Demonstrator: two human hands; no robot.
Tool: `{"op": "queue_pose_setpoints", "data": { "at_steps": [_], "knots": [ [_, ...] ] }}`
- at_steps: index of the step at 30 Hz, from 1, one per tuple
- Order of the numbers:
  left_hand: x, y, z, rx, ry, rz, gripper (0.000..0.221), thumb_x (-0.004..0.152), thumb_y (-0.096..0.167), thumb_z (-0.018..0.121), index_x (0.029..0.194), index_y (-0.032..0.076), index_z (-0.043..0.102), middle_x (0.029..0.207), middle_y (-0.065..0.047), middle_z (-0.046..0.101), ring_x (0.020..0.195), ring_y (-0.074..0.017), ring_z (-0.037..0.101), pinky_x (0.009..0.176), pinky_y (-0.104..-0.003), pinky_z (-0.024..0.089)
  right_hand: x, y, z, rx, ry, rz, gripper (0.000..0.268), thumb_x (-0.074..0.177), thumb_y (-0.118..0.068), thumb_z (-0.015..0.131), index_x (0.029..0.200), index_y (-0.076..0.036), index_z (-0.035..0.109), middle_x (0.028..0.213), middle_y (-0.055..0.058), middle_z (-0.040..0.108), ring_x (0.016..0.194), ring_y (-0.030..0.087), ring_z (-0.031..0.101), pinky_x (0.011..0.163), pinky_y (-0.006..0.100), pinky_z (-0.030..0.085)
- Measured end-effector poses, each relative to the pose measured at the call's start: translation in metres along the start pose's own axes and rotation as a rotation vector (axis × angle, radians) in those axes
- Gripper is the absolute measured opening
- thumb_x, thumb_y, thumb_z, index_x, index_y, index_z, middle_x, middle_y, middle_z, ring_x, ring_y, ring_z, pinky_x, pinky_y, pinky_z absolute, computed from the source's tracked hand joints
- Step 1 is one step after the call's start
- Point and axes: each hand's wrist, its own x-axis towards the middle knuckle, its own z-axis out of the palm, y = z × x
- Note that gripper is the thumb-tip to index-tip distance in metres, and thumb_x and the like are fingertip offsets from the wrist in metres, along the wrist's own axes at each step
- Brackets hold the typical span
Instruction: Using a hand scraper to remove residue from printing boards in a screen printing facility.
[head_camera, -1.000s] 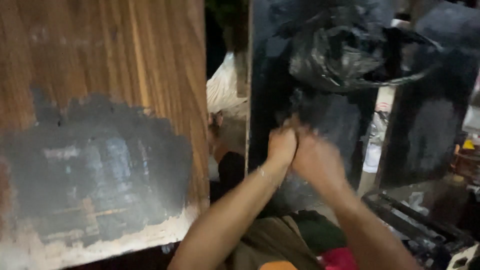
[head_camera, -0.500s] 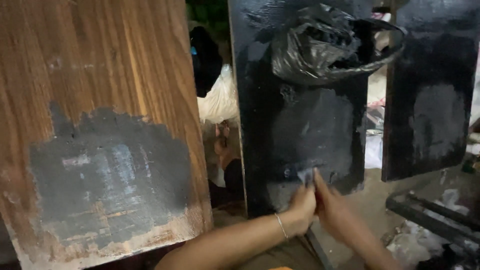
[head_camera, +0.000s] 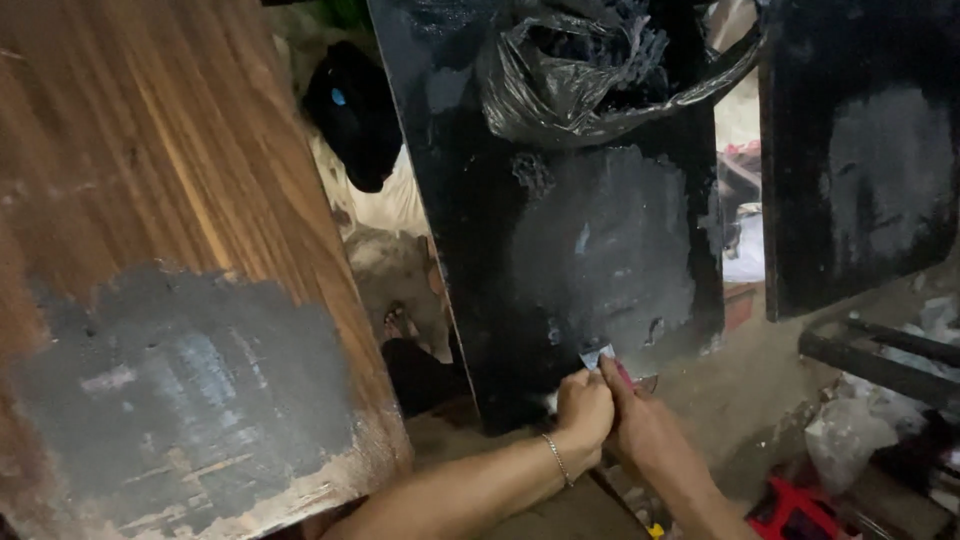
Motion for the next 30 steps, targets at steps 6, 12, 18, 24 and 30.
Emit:
{"op": "queue_pose_setpoints", "data": {
  "at_steps": [6,12,18,24,30],
  "knots": [
    [0.006,0.048,-0.004,-0.132,0.045,0.062,0.032,0.099,0.019,0.049,0.070,0.009,0.059,0.075,0.001,0.062,0.073,-0.0126,0.051,0.061,-0.034,0.040,-0.012,-0.056,-0.076,-0.016,0.044,-0.088,0.080,0.094,-0.006,0.046,0.166,-0.026,0.018,0.094,0.026,0.071,0.078,0.047,0.070,0.067,0.051,0.047],
    [0.005,0.117,-0.014,-0.097,0.084,0.133,0.041,0.102,0.033,0.047,0.093,0.010,0.080,0.094,-0.009,0.077,0.093,-0.0240,0.071,0.078,-0.036,0.050,0.001,-0.098,-0.137,-0.208,0.154,-0.160,0.084,0.084,-0.013,0.061,0.163,-0.023,0.033,0.104,0.029,0.075,0.098,0.045,0.075,0.077,0.057,0.059],
    [0.058,0.193,-0.028,-0.199,0.121,0.300,0.042,0.102,0.034,0.049,0.110,0.003,0.077,0.104,-0.016,0.074,0.098,-0.0297,0.070,0.070,-0.041,0.054,0.034,-0.149,-0.197,-0.328,0.223,-0.233,0.064,0.088,-0.021,0.058,0.151,-0.014,0.050,0.108,0.028,0.075,0.103,0.045,0.074,0.081,0.056,0.061],
    [0.012,0.202,-0.016,-0.125,0.082,0.276,0.055,0.098,0.042,0.049,0.124,-0.001,0.071,0.130,-0.024,0.068,0.122,-0.0416,0.063,0.082,-0.056,0.058,0.015,-0.120,-0.189,-0.387,0.389,-0.309,0.055,0.098,-0.019,0.044,0.153,-0.024,0.047,0.120,0.018,0.072,0.111,0.038,0.072,0.090,0.052,0.058],
    [-0.038,0.063,0.007,-0.053,-0.065,0.018,0.054,0.107,0.037,0.036,0.143,0.001,0.057,0.146,-0.022,0.057,0.131,-0.0444,0.057,0.082,-0.053,0.062,-0.030,-0.023,-0.076,-0.182,0.190,-0.168,0.065,0.097,-0.019,0.046,0.160,-0.031,0.033,0.108,0.021,0.077,0.105,0.041,0.075,0.088,0.052,0.058]
  ]
}}
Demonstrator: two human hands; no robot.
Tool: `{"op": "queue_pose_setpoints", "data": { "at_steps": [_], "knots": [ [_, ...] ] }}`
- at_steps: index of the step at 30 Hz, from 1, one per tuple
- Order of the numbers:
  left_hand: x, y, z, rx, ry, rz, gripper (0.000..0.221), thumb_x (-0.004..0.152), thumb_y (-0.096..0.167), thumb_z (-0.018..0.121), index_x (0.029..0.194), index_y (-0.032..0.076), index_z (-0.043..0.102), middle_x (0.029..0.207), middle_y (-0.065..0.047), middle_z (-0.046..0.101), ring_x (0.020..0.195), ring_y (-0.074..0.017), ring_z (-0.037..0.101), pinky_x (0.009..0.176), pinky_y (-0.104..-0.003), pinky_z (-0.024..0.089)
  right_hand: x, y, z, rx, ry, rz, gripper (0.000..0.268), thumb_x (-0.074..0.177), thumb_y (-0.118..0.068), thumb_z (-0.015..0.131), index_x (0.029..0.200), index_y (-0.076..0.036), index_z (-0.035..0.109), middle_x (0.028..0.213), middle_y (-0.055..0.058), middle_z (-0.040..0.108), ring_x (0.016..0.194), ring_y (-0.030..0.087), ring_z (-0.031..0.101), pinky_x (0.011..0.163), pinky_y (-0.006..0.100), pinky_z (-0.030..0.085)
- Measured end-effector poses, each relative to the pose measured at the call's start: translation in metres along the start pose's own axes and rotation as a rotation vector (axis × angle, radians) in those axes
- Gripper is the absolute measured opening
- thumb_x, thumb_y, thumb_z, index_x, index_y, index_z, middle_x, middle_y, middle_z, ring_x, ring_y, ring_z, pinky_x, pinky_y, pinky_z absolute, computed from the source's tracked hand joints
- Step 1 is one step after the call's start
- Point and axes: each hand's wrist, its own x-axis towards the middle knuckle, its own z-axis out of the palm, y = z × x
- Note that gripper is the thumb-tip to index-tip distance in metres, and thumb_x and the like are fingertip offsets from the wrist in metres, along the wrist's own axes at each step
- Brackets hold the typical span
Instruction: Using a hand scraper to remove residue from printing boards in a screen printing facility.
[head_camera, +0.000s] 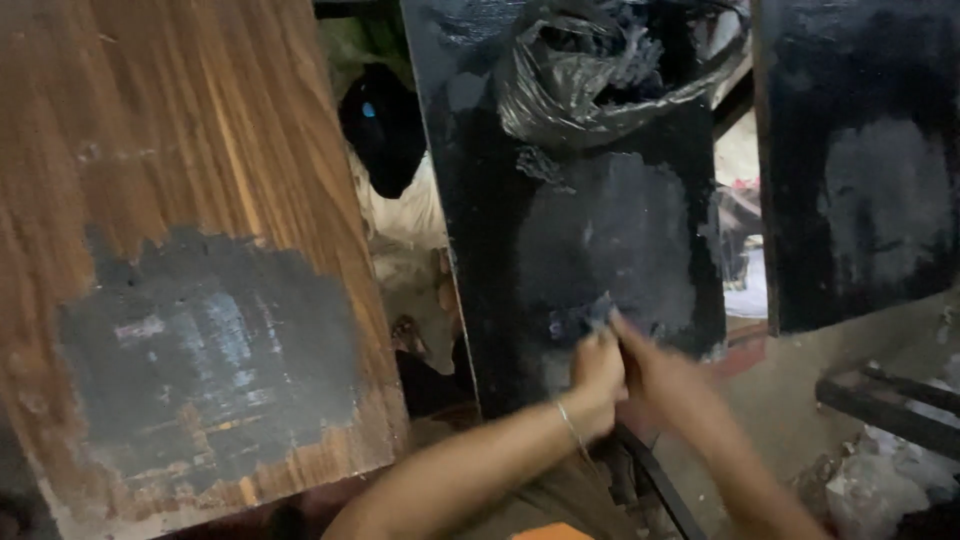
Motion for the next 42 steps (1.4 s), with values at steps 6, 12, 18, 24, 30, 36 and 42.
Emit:
{"op": "queue_pose_setpoints", "data": {
  "at_steps": [6,12,18,24,30,36,42],
  "knots": [
    [0.038,-0.098,0.012,0.169,-0.010,-0.154,0.038,0.103,0.032,0.059,0.135,0.013,0.066,0.139,-0.005,0.063,0.136,-0.0194,0.055,0.103,-0.043,0.052,-0.017,0.043,0.079,0.057,-0.090,0.062,0.083,0.091,-0.011,0.050,0.167,-0.028,0.021,0.095,0.019,0.079,0.074,0.034,0.078,0.061,0.042,0.059],
    [0.026,-0.021,0.021,-0.062,0.006,0.004,0.041,0.100,0.024,0.042,0.085,0.011,0.077,0.091,-0.008,0.081,0.086,-0.0239,0.074,0.077,-0.034,0.056,0.011,0.019,0.020,0.144,-0.116,0.093,0.079,0.094,-0.015,0.048,0.166,-0.027,0.018,0.101,0.024,0.072,0.083,0.047,0.070,0.066,0.050,0.048],
    [0.030,0.093,0.006,0.010,0.135,0.089,0.045,0.103,0.035,0.042,0.110,0.008,0.077,0.118,-0.013,0.074,0.122,-0.0330,0.066,0.096,-0.044,0.051,0.070,-0.025,-0.069,-0.068,0.000,0.035,0.075,0.090,-0.015,0.054,0.162,-0.023,0.036,0.106,0.026,0.074,0.097,0.045,0.076,0.074,0.056,0.061],
    [0.122,0.133,0.013,-0.053,0.231,0.264,0.044,0.095,0.035,0.054,0.115,0.002,0.075,0.111,-0.020,0.074,0.103,-0.0395,0.072,0.057,-0.044,0.062,0.124,-0.031,-0.093,-0.249,0.108,-0.139,0.056,0.089,-0.026,0.056,0.142,-0.009,0.055,0.102,0.022,0.074,0.097,0.043,0.075,0.076,0.055,0.061],
    [0.067,0.106,0.019,-0.038,0.179,0.279,0.055,0.101,0.039,0.045,0.127,-0.004,0.068,0.133,-0.027,0.065,0.129,-0.0418,0.059,0.100,-0.053,0.053,0.098,0.003,-0.070,-0.204,0.291,-0.174,0.065,0.091,-0.020,0.047,0.155,-0.028,0.041,0.132,0.028,0.065,0.102,0.045,0.074,0.077,0.056,0.061],
    [0.024,-0.046,0.042,0.058,-0.048,0.009,0.055,0.109,0.039,0.034,0.136,0.001,0.062,0.132,-0.018,0.067,0.115,-0.0319,0.068,0.084,-0.041,0.059,-0.013,0.032,0.016,0.065,0.012,0.077,0.068,0.091,-0.026,0.058,0.156,-0.015,0.040,0.114,0.028,0.074,0.108,0.046,0.073,0.086,0.056,0.059],
    [0.014,-0.062,0.053,0.198,0.023,0.109,0.045,0.103,0.030,0.038,0.111,0.007,0.077,0.119,-0.015,0.074,0.121,-0.0326,0.066,0.098,-0.048,0.052,-0.022,0.058,0.035,0.090,-0.039,0.143,0.080,0.087,-0.018,0.060,0.162,-0.021,0.033,0.103,0.023,0.078,0.098,0.039,0.078,0.078,0.047,0.062]
  ]
}}
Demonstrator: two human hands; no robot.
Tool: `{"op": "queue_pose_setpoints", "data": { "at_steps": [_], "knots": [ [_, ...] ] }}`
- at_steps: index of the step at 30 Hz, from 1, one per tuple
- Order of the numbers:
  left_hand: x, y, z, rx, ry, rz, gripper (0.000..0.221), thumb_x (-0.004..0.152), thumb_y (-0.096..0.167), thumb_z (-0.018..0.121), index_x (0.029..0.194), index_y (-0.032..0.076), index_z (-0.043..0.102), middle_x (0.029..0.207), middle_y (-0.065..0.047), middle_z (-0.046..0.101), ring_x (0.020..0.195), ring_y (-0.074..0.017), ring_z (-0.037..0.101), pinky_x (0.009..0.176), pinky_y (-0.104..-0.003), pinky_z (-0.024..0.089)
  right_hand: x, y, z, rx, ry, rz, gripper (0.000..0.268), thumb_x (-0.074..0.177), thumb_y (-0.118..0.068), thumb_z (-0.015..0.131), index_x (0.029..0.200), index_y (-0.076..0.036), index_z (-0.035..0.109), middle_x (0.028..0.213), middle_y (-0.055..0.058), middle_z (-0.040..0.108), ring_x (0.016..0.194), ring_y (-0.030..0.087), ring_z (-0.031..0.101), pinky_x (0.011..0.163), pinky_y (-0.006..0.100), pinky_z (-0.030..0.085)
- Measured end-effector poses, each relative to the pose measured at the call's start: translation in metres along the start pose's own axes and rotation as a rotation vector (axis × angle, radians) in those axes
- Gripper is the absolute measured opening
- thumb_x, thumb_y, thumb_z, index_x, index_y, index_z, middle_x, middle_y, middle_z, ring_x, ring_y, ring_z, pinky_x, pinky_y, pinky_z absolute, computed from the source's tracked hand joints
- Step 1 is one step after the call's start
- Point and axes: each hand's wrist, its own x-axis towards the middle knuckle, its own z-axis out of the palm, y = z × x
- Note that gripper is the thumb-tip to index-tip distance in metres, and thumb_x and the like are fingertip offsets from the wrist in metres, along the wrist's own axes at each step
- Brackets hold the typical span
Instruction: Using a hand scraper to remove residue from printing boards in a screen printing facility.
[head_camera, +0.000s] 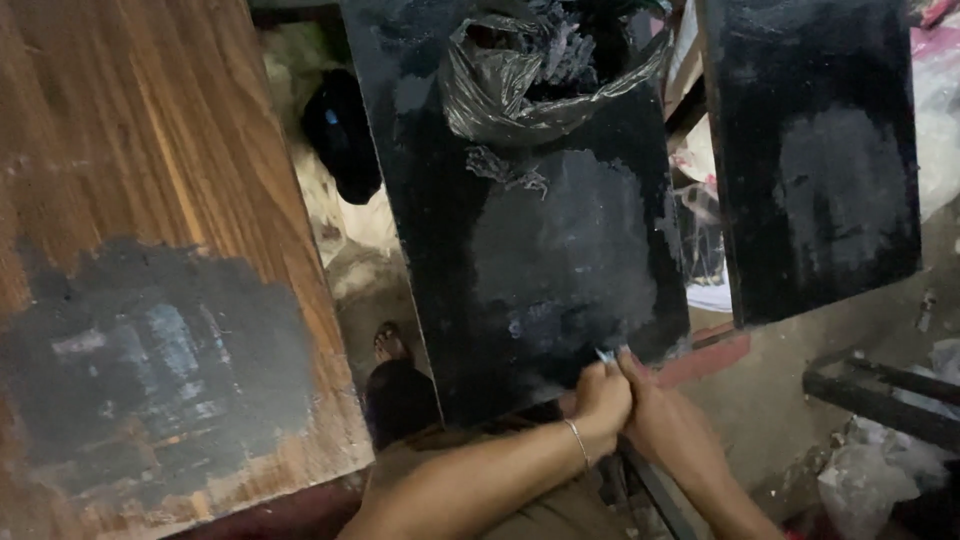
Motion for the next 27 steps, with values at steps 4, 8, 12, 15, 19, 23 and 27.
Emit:
{"op": "queue_pose_setpoints", "data": {
  "at_steps": [4,8,12,15,19,23,27],
  "knots": [
    [0.055,0.021,0.014,-0.178,0.029,-0.135,0.032,0.101,0.025,0.045,0.096,0.007,0.071,0.098,-0.008,0.079,0.087,-0.0227,0.071,0.071,-0.036,0.051,0.058,0.019,-0.009,-0.071,0.005,-0.171,0.090,0.084,-0.015,0.058,0.165,-0.020,0.019,0.093,0.027,0.074,0.078,0.045,0.075,0.062,0.054,0.049],
    [0.085,0.063,0.013,-0.125,0.211,0.156,0.043,0.102,0.027,0.043,0.098,-0.004,0.072,0.107,-0.023,0.074,0.107,-0.0347,0.068,0.089,-0.047,0.049,0.083,-0.010,-0.069,-0.240,0.099,-0.245,0.049,0.094,-0.017,0.047,0.143,-0.017,0.041,0.091,0.018,0.075,0.082,0.036,0.077,0.065,0.050,0.058],
    [0.122,0.108,-0.011,-0.252,0.275,0.236,0.042,0.104,0.028,0.044,0.100,0.000,0.075,0.088,-0.011,0.072,0.078,-0.0242,0.068,0.065,-0.042,0.053,0.078,-0.066,-0.142,-0.284,0.130,-0.259,0.041,0.092,-0.017,0.041,0.118,-0.005,0.070,0.103,0.021,0.077,0.100,0.040,0.076,0.078,0.052,0.062],
    [0.133,0.151,-0.019,-0.117,0.381,0.314,0.046,0.097,0.034,0.053,0.107,-0.005,0.076,0.114,-0.024,0.074,0.120,-0.0393,0.066,0.096,-0.050,0.052,0.089,-0.072,-0.161,-0.269,0.192,-0.307,0.044,0.092,-0.016,0.045,0.127,0.000,0.067,0.110,0.025,0.074,0.104,0.043,0.074,0.081,0.056,0.061],
    [0.110,0.174,-0.015,-0.089,0.435,0.351,0.048,0.096,0.033,0.051,0.106,-0.007,0.075,0.118,-0.024,0.073,0.125,-0.0373,0.063,0.100,-0.052,0.049,0.102,-0.063,-0.171,-0.193,0.180,-0.298,0.046,0.096,-0.021,0.040,0.130,-0.006,0.067,0.117,0.019,0.074,0.111,0.039,0.072,0.085,0.055,0.060],
    [0.085,0.187,-0.002,-0.173,0.386,0.326,0.052,0.095,0.040,0.055,0.119,-0.004,0.071,0.130,-0.023,0.067,0.133,-0.0362,0.056,0.108,-0.049,0.045,0.116,-0.043,-0.162,-0.081,0.182,-0.315,0.053,0.095,-0.021,0.042,0.148,-0.014,0.050,0.133,0.023,0.065,0.122,0.043,0.065,0.096,0.060,0.055],
    [0.049,0.137,0.018,-0.197,0.265,0.335,0.059,0.107,0.033,0.035,0.129,-0.014,0.063,0.140,-0.036,0.057,0.137,-0.0461,0.051,0.114,-0.054,0.040,0.093,-0.006,-0.129,-0.020,0.101,-0.327,0.061,0.100,-0.015,0.035,0.159,-0.031,0.034,0.142,0.022,0.058,0.126,0.044,0.063,0.101,0.058,0.052]
  ]
}}
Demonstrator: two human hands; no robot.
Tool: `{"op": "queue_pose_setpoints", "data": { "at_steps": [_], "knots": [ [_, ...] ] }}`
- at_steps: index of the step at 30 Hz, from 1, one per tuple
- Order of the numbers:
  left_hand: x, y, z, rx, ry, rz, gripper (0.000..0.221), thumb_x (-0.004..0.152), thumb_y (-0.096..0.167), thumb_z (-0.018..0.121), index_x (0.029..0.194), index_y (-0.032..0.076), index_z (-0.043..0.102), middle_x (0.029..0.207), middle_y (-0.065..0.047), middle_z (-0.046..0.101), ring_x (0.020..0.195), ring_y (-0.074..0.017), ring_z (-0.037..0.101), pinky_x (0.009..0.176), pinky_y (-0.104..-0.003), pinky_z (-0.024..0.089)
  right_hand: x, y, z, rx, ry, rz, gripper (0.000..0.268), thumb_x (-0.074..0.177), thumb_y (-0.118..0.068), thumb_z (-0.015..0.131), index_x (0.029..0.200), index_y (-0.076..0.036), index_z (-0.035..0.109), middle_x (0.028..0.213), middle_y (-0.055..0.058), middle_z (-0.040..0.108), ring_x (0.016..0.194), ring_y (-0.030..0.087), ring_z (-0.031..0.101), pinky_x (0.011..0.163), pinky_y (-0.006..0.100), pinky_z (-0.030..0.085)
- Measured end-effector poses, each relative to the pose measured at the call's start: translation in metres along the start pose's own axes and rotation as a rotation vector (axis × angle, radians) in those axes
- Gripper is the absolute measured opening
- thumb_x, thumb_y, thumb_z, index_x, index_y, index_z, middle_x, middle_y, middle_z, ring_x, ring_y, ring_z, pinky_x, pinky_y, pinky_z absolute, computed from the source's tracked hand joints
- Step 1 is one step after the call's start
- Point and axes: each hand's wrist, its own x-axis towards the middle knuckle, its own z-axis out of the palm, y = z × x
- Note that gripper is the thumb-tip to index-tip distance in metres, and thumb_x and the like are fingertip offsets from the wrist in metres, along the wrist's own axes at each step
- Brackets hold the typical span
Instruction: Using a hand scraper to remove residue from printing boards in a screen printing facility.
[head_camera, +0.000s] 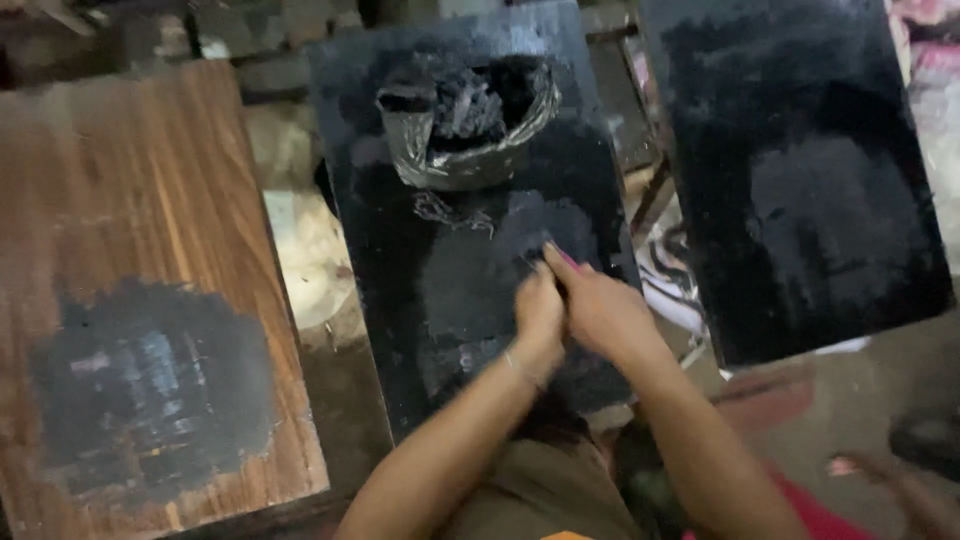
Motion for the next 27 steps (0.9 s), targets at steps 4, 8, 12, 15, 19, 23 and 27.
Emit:
{"op": "queue_pose_setpoints", "data": {
  "at_steps": [4,8,12,15,19,23,27],
  "knots": [
    [-0.072,-0.051,0.008,-0.135,-0.125,-0.157,0.051,0.106,0.030,0.042,0.127,-0.010,0.065,0.136,-0.030,0.063,0.130,-0.0374,0.056,0.109,-0.051,0.043,-0.063,0.026,0.048,0.176,-0.130,0.124,0.075,0.096,-0.024,0.046,0.165,-0.033,0.018,0.144,0.028,0.056,0.132,0.046,0.057,0.107,0.061,0.047],
    [-0.063,-0.126,0.008,-0.011,-0.232,-0.466,0.044,0.106,0.029,0.043,0.128,0.001,0.067,0.137,-0.016,0.065,0.129,-0.0281,0.060,0.109,-0.043,0.044,-0.085,0.042,0.104,0.008,-0.138,0.230,0.085,0.090,-0.021,0.052,0.166,-0.033,0.016,0.128,0.016,0.067,0.110,0.035,0.073,0.086,0.050,0.062],
    [-0.017,-0.109,0.004,0.230,-0.161,-0.351,0.039,0.101,0.029,0.044,0.086,0.008,0.073,0.091,-0.007,0.077,0.080,-0.0176,0.064,0.071,-0.038,0.047,-0.043,0.024,0.084,-0.053,-0.203,0.307,0.075,0.098,-0.022,0.042,0.165,-0.037,0.012,0.112,0.015,0.066,0.091,0.044,0.072,0.072,0.057,0.055],
    [0.023,-0.047,0.006,-0.047,-0.097,-0.399,0.036,0.105,0.026,0.049,0.083,0.007,0.071,0.085,-0.004,0.071,0.079,-0.0136,0.056,0.068,-0.036,0.044,0.002,-0.002,0.025,-0.008,-0.152,0.224,0.077,0.098,-0.018,0.048,0.166,-0.026,0.013,0.103,0.013,0.070,0.086,0.033,0.075,0.075,0.051,0.057],
    [0.073,0.020,0.009,0.013,-0.056,-0.308,0.042,0.103,0.034,0.047,0.105,0.007,0.078,0.104,-0.007,0.076,0.091,-0.0179,0.063,0.077,-0.038,0.045,0.049,-0.022,-0.035,-0.048,0.002,0.082,0.052,0.099,-0.014,0.054,0.149,-0.019,0.041,0.092,0.011,0.075,0.075,0.029,0.076,0.059,0.043,0.061],
    [0.087,0.029,0.023,-0.257,-0.030,-0.255,0.037,0.103,0.033,0.050,0.098,0.005,0.073,0.098,-0.009,0.074,0.087,-0.0207,0.065,0.064,-0.036,0.047,0.066,-0.004,-0.043,-0.136,0.077,0.008,0.068,0.095,-0.023,0.045,0.161,-0.027,0.031,0.107,0.024,0.072,0.092,0.048,0.071,0.077,0.060,0.053],
    [0.030,-0.055,0.038,-0.138,-0.094,-0.129,0.041,0.106,0.037,0.043,0.106,0.009,0.072,0.107,-0.008,0.077,0.097,-0.0173,0.070,0.084,-0.033,0.053,0.001,0.033,0.004,-0.025,0.057,0.054,0.071,0.098,-0.025,0.047,0.164,-0.039,0.023,0.102,0.017,0.069,0.093,0.042,0.070,0.073,0.059,0.049]
  ]
}}
